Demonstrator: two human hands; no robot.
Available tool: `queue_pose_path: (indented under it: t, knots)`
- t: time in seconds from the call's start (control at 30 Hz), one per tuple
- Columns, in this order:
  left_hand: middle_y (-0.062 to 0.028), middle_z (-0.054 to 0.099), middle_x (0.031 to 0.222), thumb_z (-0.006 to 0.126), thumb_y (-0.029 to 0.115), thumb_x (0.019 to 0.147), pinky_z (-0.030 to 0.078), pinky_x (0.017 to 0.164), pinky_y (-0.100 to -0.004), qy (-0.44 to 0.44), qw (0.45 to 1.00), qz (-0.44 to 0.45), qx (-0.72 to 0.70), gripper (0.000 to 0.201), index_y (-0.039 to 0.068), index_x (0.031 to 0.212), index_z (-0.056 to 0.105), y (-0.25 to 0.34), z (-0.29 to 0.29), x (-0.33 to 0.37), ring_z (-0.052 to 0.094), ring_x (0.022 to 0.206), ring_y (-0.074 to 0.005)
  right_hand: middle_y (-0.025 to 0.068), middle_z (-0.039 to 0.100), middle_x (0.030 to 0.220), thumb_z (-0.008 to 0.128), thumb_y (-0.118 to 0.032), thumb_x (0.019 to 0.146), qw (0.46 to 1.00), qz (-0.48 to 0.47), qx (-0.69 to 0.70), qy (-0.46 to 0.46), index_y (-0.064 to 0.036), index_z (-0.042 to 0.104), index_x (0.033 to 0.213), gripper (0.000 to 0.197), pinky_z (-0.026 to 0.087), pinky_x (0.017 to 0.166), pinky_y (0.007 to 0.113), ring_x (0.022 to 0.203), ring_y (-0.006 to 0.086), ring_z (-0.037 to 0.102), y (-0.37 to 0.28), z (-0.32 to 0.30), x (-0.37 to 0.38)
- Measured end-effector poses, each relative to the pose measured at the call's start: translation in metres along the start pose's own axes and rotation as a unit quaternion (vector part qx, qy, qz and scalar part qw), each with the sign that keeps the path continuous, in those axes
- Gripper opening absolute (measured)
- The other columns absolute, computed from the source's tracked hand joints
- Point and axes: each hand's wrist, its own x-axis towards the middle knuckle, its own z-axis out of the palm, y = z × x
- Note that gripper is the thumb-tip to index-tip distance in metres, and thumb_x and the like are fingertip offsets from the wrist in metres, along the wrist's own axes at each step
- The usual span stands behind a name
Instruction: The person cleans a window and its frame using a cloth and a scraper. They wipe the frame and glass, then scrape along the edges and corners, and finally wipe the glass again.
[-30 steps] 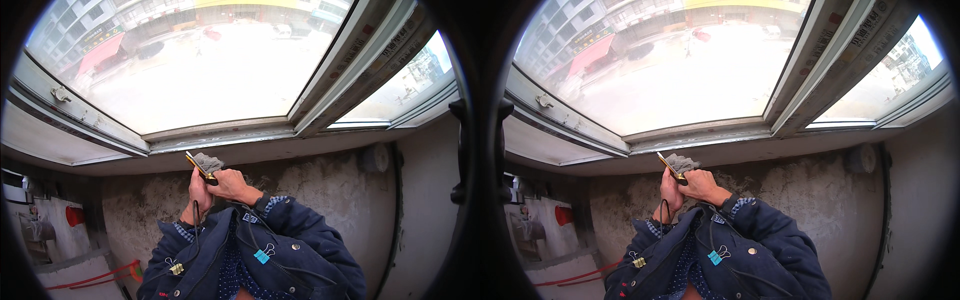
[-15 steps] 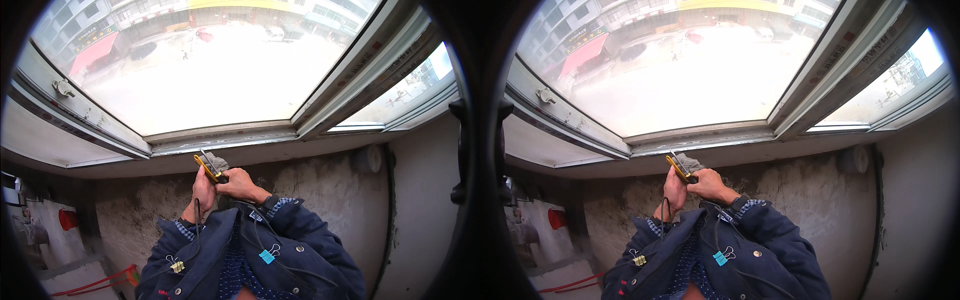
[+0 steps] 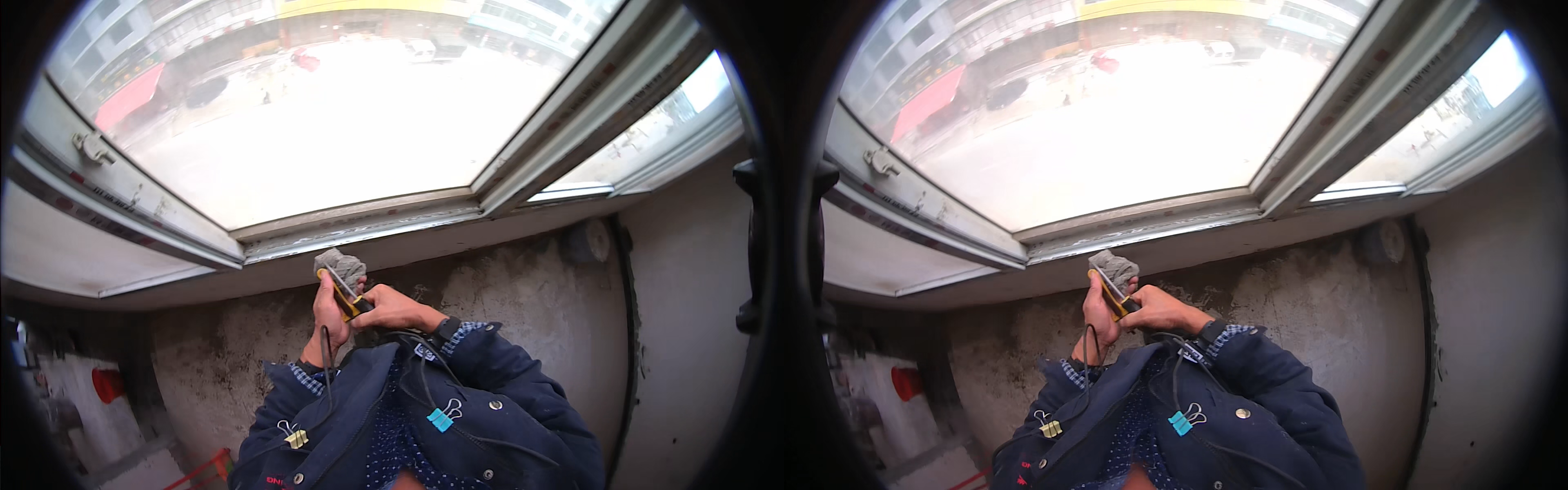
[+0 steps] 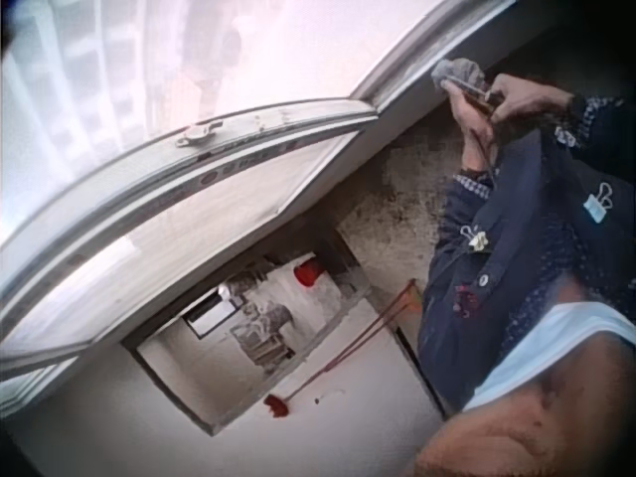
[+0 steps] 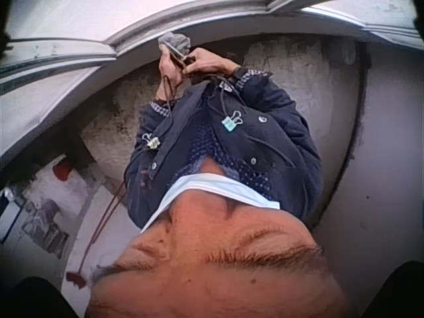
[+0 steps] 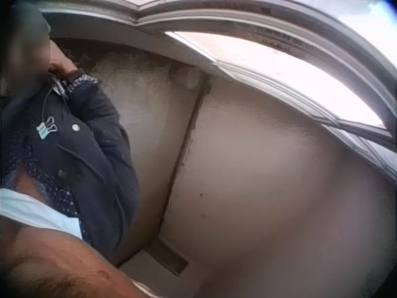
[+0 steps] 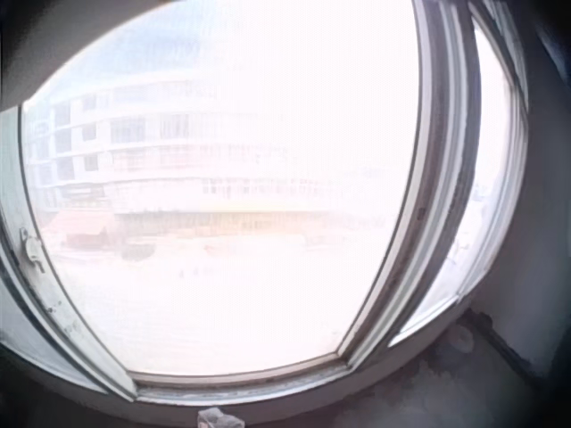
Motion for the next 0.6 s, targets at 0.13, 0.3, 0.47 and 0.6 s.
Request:
queue_pose_path:
  t: [0.13,0.3,0.47,0.6]
  knots:
    - [-0.0126,0.068,0.12,0.034,0.046,0.111,0.053,0.096,-0.0386,-0.029,0.999,-0.023,0.012,0.053,0.003,0.135,0.054,-0.003,0.002,0.009,0.067,0.105,-0.0239,0.0055,0.064,0.067,0.077,-0.034,0.075,0.996,0.006,-0.029,0.085,0.0024,0.07,0.078,0.037,0.045,0.058,0.032,0.063,0.0141,0.058,0.006,0.006,0.007]
    - [-0.014,0.068,0.119,0.033,0.043,0.111,0.051,0.099,-0.0405,-0.087,0.995,-0.02,0.05,0.052,0.002,0.134,0.054,-0.008,0.022,0.02,0.066,0.107,-0.0257,0.0138,0.066,0.068,0.075,-0.037,0.067,0.982,-0.028,-0.083,0.169,0.0036,0.069,0.078,0.042,0.05,0.06,0.038,0.062,0.0239,0.063,0.008,-0.002,-0.004]
    - [-0.0141,0.068,0.12,0.031,0.046,0.111,0.05,0.1,-0.0419,-0.129,0.988,-0.052,0.063,0.056,0.001,0.133,0.055,-0.022,0.051,0.031,0.066,0.11,-0.027,0.0154,0.066,0.068,0.075,-0.036,0.068,0.975,-0.069,-0.059,0.204,0.0035,0.068,0.078,0.041,0.05,0.06,0.037,0.063,0.0246,0.065,0.022,-0.025,-0.027]
    - [-0.0133,0.067,0.123,0.031,0.054,0.109,0.05,0.101,-0.0423,-0.138,0.985,-0.081,0.061,0.063,0.002,0.135,0.053,-0.039,0.082,0.037,0.066,0.11,-0.0278,0.0165,0.066,0.069,0.076,-0.037,0.069,0.967,-0.086,-0.064,0.233,0.0034,0.068,0.078,0.042,0.051,0.062,0.038,0.064,0.026,0.065,0.033,-0.049,-0.046]
